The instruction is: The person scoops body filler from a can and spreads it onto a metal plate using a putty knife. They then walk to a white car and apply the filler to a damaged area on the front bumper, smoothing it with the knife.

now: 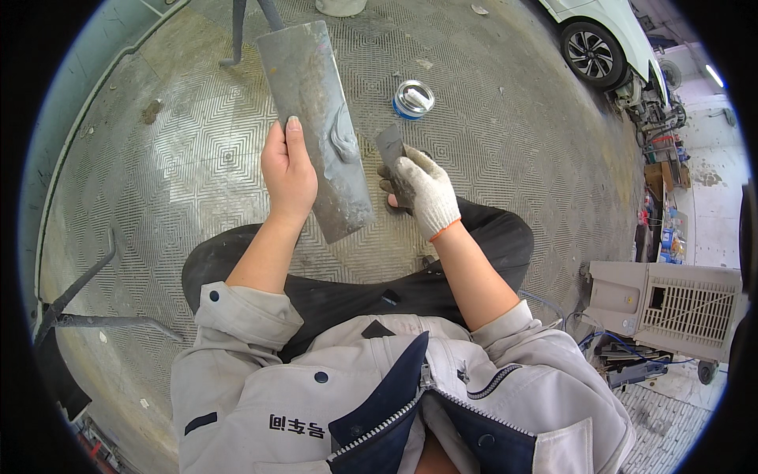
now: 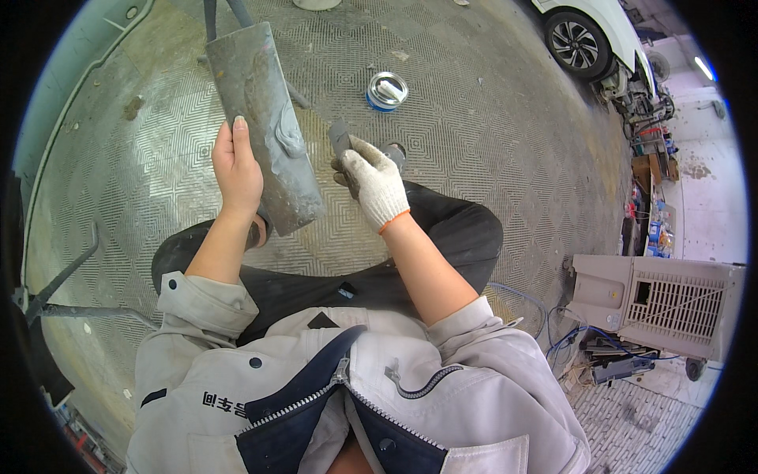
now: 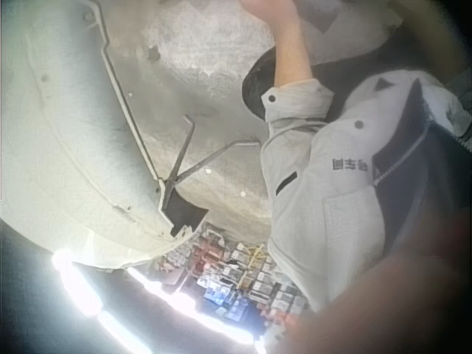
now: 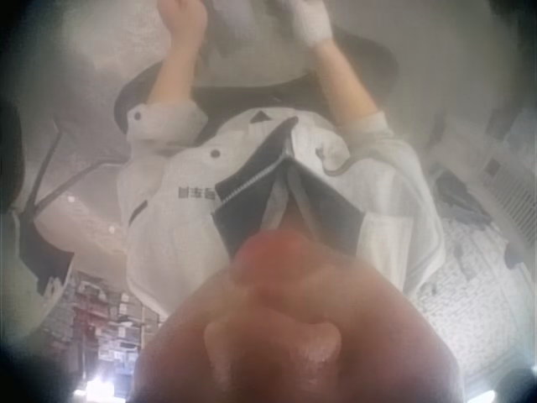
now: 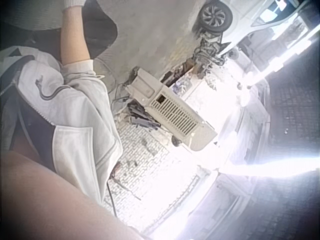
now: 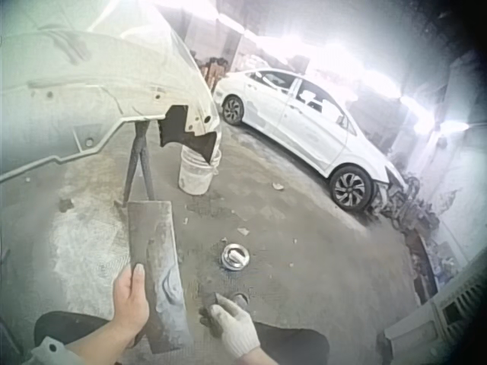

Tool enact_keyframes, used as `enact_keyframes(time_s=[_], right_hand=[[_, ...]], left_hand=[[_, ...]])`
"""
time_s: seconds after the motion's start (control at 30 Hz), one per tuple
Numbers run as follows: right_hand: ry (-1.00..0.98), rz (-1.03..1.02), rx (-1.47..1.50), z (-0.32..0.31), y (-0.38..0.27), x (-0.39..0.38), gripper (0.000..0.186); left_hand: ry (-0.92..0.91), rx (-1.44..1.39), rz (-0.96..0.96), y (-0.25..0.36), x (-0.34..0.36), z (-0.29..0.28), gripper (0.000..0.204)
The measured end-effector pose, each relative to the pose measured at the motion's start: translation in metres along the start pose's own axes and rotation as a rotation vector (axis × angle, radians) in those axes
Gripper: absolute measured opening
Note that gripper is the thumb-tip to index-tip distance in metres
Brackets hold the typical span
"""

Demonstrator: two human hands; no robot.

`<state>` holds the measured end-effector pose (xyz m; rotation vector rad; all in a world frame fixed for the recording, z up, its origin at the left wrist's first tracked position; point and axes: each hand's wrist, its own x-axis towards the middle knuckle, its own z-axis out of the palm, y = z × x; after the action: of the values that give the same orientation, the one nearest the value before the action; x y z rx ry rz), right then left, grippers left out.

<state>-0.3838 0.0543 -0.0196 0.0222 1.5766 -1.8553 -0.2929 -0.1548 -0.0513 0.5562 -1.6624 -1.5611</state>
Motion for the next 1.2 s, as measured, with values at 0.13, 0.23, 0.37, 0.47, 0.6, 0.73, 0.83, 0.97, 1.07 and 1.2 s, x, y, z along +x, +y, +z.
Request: enact_keyframes(time_s=[0.13, 0.23, 0.37, 0.47, 0.6, 0.73, 0.83, 0.97, 1.07, 1.2], right_hand=[[-0.010, 0.001, 0.001, -0.0007, -0.0001, 0.0008, 0.054], [-0.009, -0.003, 0.012, -0.0016, 0.0004, 0.0019, 0.055], [0.011, 0.002, 0.011, -0.0024, 0.0016, 0.0028, 0.056], [0.005, 0.013, 0.011, -0.0032, 0.0019, 0.0031, 0.057], [-0.010, 0.004, 0.024, -0.0036, 0.0024, 0.0030, 0.057], [-0.011, 0.005, 0.023, -0.0038, 0.0027, 0.0032, 0.056], [-0.006, 0.007, 0.029, -0.0039, 0.0028, 0.0036, 0.056], [0.003, 0.012, 0.023, -0.0039, 0.0025, 0.0038, 0.056], [0.003, 0.012, 0.025, -0.0038, 0.0026, 0.0037, 0.056], [0.004, 0.006, 0.037, -0.0037, 0.0039, 0.0037, 0.057]], left_hand=[[0.003, 0.003, -0.010, 0.0019, -0.0007, 0.0006, 0.035], [0.000, -0.019, -0.022, 0.0031, -0.0014, 0.0006, 0.035], [-0.007, -0.017, -0.032, 0.0033, -0.0010, 0.0002, 0.035], [-0.006, -0.017, -0.018, 0.0025, -0.0009, 0.0004, 0.035], [-0.004, -0.011, -0.012, 0.0016, -0.0007, 0.0000, 0.035], [-0.002, 0.001, -0.021, 0.0011, -0.0004, -0.0003, 0.035], [-0.001, -0.026, -0.011, 0.0013, -0.0005, 0.0004, 0.035], [0.000, -0.026, -0.014, 0.0022, -0.0007, 0.0008, 0.034], [0.003, -0.032, -0.014, 0.0026, -0.0008, 0.0009, 0.034], [0.008, -0.027, -0.010, 0.0018, -0.0009, 0.0010, 0.034]])
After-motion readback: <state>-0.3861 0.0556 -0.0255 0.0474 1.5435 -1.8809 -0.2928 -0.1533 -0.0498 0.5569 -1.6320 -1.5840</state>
